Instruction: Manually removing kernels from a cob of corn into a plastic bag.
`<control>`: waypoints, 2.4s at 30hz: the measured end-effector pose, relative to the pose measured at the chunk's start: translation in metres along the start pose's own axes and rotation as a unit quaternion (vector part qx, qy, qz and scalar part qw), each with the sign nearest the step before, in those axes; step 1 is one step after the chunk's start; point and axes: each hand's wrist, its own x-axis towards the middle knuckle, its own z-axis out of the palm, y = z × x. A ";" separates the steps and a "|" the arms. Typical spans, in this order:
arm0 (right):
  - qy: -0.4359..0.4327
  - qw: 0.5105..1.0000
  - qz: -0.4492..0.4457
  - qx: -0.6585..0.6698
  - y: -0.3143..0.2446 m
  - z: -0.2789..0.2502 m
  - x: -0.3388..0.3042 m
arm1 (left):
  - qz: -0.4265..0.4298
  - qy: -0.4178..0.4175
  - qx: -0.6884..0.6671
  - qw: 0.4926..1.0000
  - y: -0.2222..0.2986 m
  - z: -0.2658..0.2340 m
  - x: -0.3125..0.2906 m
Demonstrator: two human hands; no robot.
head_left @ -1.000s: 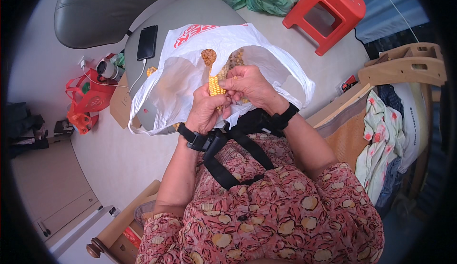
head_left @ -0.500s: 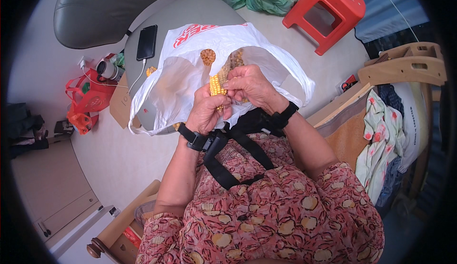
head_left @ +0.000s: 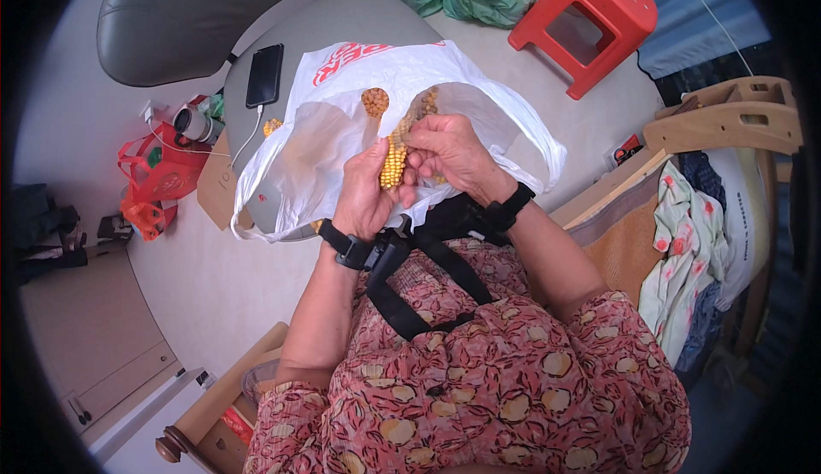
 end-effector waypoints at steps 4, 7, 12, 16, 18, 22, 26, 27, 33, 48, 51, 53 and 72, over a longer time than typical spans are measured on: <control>0.003 1.000 0.005 -0.020 0.001 0.000 0.001 | 0.006 0.017 0.001 1.000 0.001 0.001 0.000; 0.007 0.998 0.004 -0.059 0.000 -0.001 0.002 | 0.002 0.029 0.007 1.000 0.002 0.004 -0.002; 0.019 1.000 0.001 -0.023 -0.001 0.002 0.000 | -0.026 0.024 -0.017 0.999 0.002 -0.002 0.000; 0.029 0.999 -0.005 -0.019 -0.003 0.005 -0.001 | -0.021 0.043 -0.020 0.999 0.003 0.001 0.000; 0.034 0.999 -0.002 -0.016 -0.005 0.007 -0.002 | -0.019 0.049 -0.025 0.998 0.003 0.002 -0.001; 0.000 0.999 0.007 -0.036 -0.005 0.003 0.000 | -0.015 0.031 -0.036 0.999 0.001 -0.001 -0.001; -0.011 0.995 -0.032 -0.091 -0.001 0.001 0.000 | -0.040 -0.029 0.001 0.999 0.000 -0.002 -0.001; -0.012 0.995 -0.031 -0.090 -0.002 0.002 0.000 | -0.034 -0.028 0.005 0.999 0.000 -0.001 -0.002; -0.007 0.996 -0.021 -0.087 -0.006 0.003 -0.002 | -0.044 -0.007 -0.014 0.999 0.001 0.003 -0.005; -0.026 0.990 -0.030 -0.137 -0.005 0.002 -0.002 | -0.043 0.004 0.000 0.999 0.001 0.004 -0.004; -0.022 0.992 -0.024 -0.124 -0.005 0.000 -0.002 | -0.044 -0.013 -0.030 0.999 0.001 0.002 -0.004; -0.009 0.992 -0.033 -0.118 -0.006 0.003 -0.003 | -0.046 -0.015 -0.035 0.998 0.001 0.001 -0.005; -0.007 0.992 -0.025 -0.120 -0.009 0.005 -0.004 | -0.036 0.006 0.011 0.999 0.001 0.004 -0.004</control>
